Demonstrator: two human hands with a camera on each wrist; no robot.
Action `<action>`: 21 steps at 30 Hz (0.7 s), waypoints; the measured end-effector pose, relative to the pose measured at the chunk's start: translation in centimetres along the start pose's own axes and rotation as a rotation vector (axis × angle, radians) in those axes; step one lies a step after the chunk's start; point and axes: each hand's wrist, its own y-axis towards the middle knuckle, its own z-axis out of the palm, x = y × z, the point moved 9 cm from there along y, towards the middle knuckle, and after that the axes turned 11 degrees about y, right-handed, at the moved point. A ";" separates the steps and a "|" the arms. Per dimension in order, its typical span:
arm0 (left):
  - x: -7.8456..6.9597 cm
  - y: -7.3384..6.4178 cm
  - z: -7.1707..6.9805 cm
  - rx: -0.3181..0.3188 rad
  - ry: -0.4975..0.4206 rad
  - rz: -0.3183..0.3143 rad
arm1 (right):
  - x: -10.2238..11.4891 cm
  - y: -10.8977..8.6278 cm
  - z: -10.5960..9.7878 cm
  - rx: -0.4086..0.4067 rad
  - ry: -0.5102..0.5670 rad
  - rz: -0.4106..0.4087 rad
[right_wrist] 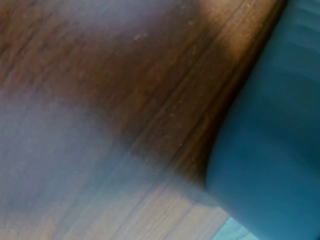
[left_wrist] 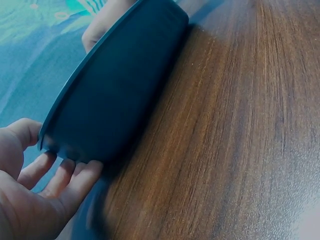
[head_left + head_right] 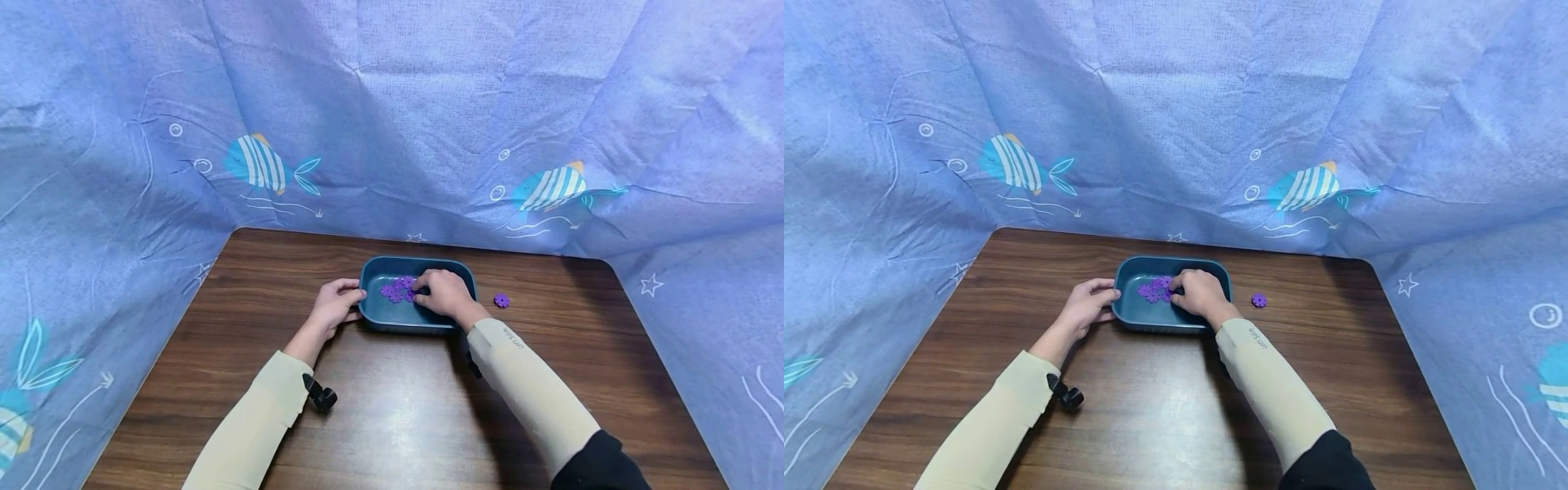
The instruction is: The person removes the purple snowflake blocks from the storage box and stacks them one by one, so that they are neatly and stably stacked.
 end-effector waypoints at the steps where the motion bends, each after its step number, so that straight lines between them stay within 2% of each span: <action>1: -0.1 0.0 0.0 -0.003 0.002 0.004 | 0.0 0.0 0.0 0.000 -0.002 0.006; 7: -0.3 0.0 0.0 -0.008 0.008 0.013 | -0.1 0.0 -0.2 -0.008 -0.010 0.016; 21: 0.0 -0.1 0.1 -0.010 0.021 -0.017 | -0.1 -0.3 -0.2 -0.005 0.044 -0.002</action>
